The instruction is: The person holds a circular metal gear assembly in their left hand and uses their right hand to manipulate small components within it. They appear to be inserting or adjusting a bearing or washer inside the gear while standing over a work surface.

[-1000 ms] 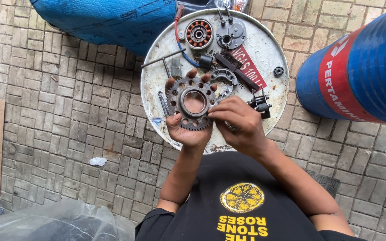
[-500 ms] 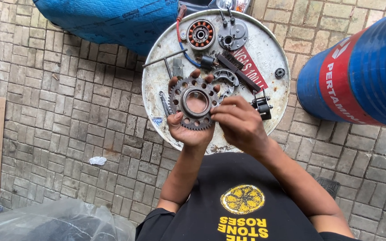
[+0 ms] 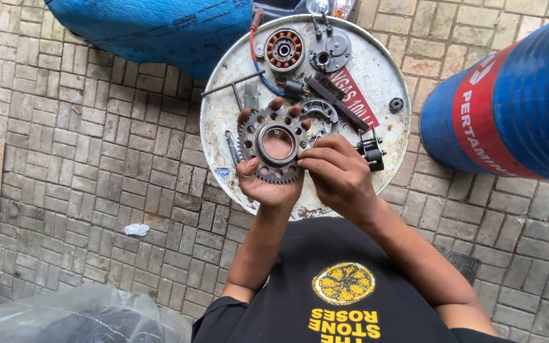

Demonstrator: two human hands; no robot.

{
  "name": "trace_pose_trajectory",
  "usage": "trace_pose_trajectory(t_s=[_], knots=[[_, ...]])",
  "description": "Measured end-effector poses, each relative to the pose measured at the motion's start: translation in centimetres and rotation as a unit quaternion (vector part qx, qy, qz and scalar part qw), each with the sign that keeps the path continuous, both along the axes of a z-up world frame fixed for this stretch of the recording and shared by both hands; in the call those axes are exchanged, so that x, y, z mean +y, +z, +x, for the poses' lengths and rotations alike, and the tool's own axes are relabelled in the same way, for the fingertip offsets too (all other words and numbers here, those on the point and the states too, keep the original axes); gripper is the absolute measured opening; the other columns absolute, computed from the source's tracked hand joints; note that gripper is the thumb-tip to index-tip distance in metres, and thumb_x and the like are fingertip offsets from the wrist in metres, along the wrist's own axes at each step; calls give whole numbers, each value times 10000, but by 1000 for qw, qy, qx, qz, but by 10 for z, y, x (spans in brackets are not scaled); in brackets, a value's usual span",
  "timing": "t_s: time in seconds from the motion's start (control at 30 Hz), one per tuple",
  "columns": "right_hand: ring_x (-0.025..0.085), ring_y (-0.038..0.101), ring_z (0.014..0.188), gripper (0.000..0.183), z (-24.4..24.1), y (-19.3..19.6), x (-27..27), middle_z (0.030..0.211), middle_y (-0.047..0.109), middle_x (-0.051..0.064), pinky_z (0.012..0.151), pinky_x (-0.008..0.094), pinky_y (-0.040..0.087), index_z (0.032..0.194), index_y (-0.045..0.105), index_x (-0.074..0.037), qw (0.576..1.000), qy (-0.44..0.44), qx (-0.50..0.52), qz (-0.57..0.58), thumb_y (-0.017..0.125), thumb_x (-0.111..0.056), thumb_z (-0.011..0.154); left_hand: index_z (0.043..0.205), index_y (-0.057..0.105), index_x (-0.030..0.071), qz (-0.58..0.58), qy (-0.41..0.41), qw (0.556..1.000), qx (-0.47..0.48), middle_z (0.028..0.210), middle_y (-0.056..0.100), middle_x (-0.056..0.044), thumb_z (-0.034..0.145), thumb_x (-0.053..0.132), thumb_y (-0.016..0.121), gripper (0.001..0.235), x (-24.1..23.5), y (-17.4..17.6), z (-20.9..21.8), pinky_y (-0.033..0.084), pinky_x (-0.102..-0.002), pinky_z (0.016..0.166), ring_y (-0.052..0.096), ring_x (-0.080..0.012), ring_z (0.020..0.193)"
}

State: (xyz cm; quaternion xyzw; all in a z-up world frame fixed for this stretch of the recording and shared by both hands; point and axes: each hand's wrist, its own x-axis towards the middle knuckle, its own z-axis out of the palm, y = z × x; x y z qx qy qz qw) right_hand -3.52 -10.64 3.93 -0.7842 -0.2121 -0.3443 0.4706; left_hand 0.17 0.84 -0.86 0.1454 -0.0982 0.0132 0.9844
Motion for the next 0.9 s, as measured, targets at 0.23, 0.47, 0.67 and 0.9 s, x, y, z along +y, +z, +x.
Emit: trace_pose_trajectory(t_s=[0.23, 0.47, 0.67, 0.9], knots=[[264, 671, 805, 184, 1, 1, -3, 871, 766, 101, 736, 356, 584, 832, 780, -40, 1000, -1, 1, -16, 716, 132, 852, 1514, 400, 220, -11, -5, 1000, 4, 1514, 408, -301, 800, 320, 511, 729, -3, 2, -1, 418, -680, 1100, 439, -541, 1375], [288, 670, 818, 153, -3, -2, -1, 891, 760, 116, 751, 378, 590, 841, 764, -23, 998, -3, -21, -52, 686, 88, 910, 1506, 399, 213, -5, 5, 1000, 1, 1507, 411, -298, 801, 295, 501, 717, -3, 4, -1, 424, -672, 1106, 450, -535, 1362], [297, 665, 816, 176, -2, -11, -2, 872, 750, 130, 742, 381, 585, 826, 761, -17, 996, -18, -37, -74, 661, 91, 924, 1514, 392, 201, -10, 2, 1000, 0, 1497, 413, -302, 803, 289, 506, 725, -2, 2, -5, 424, -680, 1098, 461, -534, 1349], [278, 657, 864, 194, 9, -10, -15, 941, 761, 93, 789, 377, 579, 863, 769, -34, 995, -1, -46, -85, 630, 30, 982, 1514, 390, 201, -7, -14, 1000, -11, 1511, 394, -303, 823, 290, 495, 704, -4, 5, -3, 424, -664, 1103, 438, -536, 1370]])
